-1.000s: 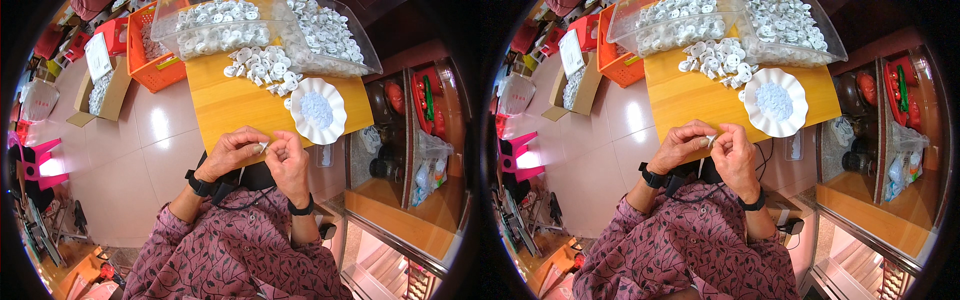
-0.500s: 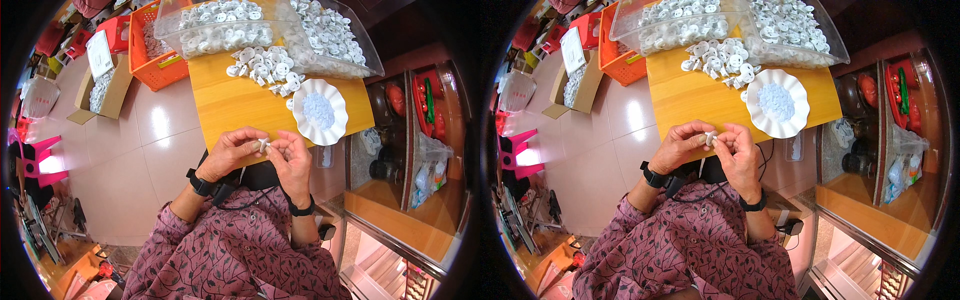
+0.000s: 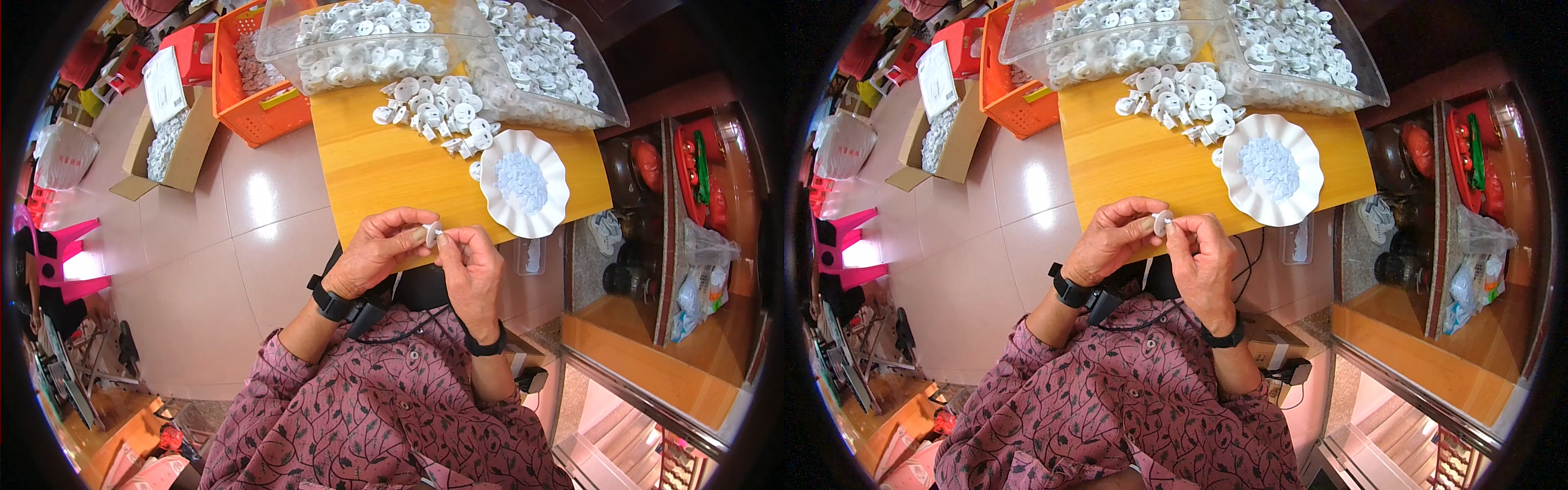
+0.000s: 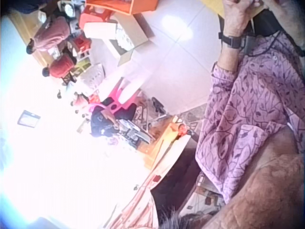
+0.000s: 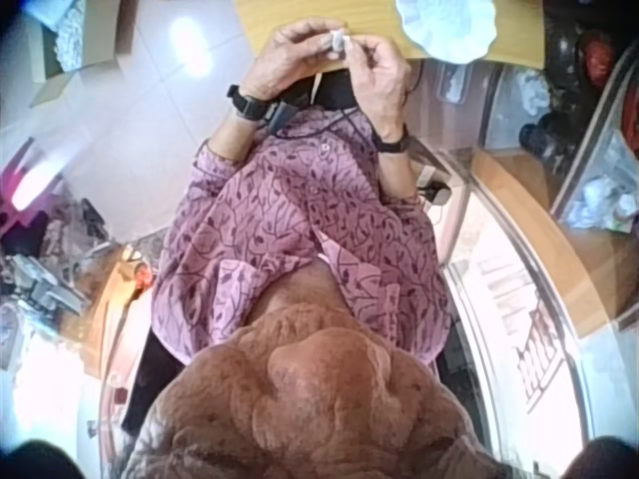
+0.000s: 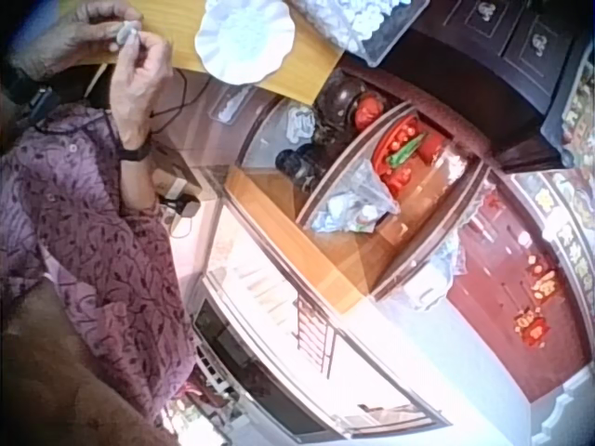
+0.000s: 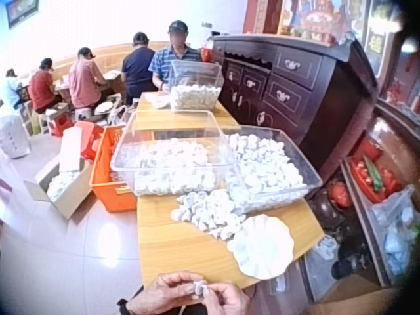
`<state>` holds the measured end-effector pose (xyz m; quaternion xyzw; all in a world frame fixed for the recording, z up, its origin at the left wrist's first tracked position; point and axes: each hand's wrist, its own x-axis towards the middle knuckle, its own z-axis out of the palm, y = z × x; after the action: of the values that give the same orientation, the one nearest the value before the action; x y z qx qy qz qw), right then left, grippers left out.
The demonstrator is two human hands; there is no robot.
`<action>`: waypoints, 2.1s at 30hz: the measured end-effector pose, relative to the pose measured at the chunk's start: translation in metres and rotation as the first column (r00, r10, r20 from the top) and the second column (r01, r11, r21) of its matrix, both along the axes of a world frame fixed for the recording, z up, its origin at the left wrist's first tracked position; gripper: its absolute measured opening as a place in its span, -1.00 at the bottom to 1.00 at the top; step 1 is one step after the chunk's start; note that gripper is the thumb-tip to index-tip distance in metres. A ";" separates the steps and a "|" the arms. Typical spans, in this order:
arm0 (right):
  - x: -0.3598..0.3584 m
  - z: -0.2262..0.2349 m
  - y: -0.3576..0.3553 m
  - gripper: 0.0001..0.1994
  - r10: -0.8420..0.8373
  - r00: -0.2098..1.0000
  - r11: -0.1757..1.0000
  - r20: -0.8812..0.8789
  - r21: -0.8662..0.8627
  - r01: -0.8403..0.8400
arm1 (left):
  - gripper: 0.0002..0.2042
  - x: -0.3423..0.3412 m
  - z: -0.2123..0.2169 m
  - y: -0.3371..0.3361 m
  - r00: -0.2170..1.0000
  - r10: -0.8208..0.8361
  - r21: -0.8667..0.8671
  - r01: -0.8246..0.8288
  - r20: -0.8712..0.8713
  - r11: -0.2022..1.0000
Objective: The person picks up a white plastic base and a small white pin, inserts the pin into the base, and sets the assembled unit on the table. This process is repeated multiple times to assemble the components.
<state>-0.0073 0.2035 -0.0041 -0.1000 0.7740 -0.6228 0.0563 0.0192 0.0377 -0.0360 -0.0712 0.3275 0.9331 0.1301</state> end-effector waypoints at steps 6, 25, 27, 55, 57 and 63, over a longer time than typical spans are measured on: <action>-0.002 0.009 -0.003 -0.92 0.024 0.998 0.991 -0.061 0.130 -0.016 | -0.76 0.000 -0.002 0.002 1.000 0.025 -0.032 -0.026 -0.004 0.999; 0.000 0.014 -0.011 -0.92 0.044 0.992 0.992 -0.115 0.126 -0.029 | -0.79 0.002 0.003 0.003 0.996 0.065 -0.153 -0.072 -0.053 0.986; 0.000 0.010 -0.011 -0.92 0.028 0.995 0.995 -0.098 0.097 -0.018 | -0.79 0.001 0.005 0.004 0.996 0.076 -0.144 -0.081 -0.043 0.986; 0.003 0.015 -0.011 -0.88 0.068 0.997 0.994 0.033 -0.089 -0.065 | -0.77 0.002 0.009 0.004 0.981 0.116 -0.263 -0.154 -0.156 0.952; 0.003 0.017 -0.011 -0.87 0.074 0.996 0.993 0.054 -0.099 -0.069 | -0.76 0.002 0.009 0.004 0.982 0.124 -0.229 -0.154 -0.139 0.961; 0.001 0.017 -0.011 -0.84 0.082 0.991 0.991 0.102 -0.116 -0.069 | -0.76 0.002 0.008 0.002 0.988 0.127 -0.186 -0.141 -0.086 0.972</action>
<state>-0.0068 0.1926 0.0124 -0.0987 0.7291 -0.6673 0.1155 0.0208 0.0396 -0.0281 -0.0708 0.4146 0.9060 0.0473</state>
